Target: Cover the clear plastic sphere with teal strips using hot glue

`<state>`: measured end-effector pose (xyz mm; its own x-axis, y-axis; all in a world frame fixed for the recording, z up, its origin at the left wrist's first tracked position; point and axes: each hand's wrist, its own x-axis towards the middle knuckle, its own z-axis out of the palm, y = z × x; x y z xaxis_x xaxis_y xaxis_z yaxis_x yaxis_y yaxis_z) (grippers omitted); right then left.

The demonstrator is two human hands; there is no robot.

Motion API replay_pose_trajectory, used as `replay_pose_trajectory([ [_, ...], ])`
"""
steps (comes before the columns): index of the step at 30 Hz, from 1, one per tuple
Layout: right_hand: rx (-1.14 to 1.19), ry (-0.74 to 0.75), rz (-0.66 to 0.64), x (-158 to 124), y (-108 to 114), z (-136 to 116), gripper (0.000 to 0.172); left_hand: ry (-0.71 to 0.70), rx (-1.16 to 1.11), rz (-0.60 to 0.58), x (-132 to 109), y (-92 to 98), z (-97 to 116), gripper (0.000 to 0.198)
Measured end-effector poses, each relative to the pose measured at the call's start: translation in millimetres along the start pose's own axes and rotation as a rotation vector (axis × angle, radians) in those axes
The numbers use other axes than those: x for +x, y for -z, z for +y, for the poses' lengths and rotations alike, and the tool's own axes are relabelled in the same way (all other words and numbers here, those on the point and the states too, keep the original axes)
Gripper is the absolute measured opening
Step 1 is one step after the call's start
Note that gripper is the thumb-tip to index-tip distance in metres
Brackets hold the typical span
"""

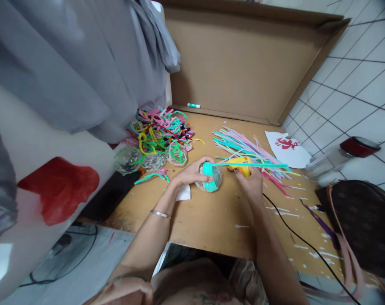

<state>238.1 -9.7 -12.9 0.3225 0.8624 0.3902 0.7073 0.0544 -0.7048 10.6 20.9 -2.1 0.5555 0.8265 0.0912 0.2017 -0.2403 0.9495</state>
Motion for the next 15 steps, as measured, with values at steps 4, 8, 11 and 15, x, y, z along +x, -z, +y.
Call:
replay_pose_trajectory([
  [4,-0.109,0.024,0.034,-7,2,16,0.035,-0.006,-0.016,-0.009,0,-0.2,1,0.056],
  [8,-0.341,-0.006,0.133,-21,6,41,0.033,-0.017,-0.019,-0.016,-1,-0.1,1,0.054],
  [11,-0.464,-0.024,0.157,-31,10,56,0.033,-0.026,0.005,0.0,-1,-0.4,1,0.052],
  [15,-0.51,0.049,0.163,-40,10,64,0.035,-0.037,0.006,0.002,-1,-1.1,1,0.054],
])
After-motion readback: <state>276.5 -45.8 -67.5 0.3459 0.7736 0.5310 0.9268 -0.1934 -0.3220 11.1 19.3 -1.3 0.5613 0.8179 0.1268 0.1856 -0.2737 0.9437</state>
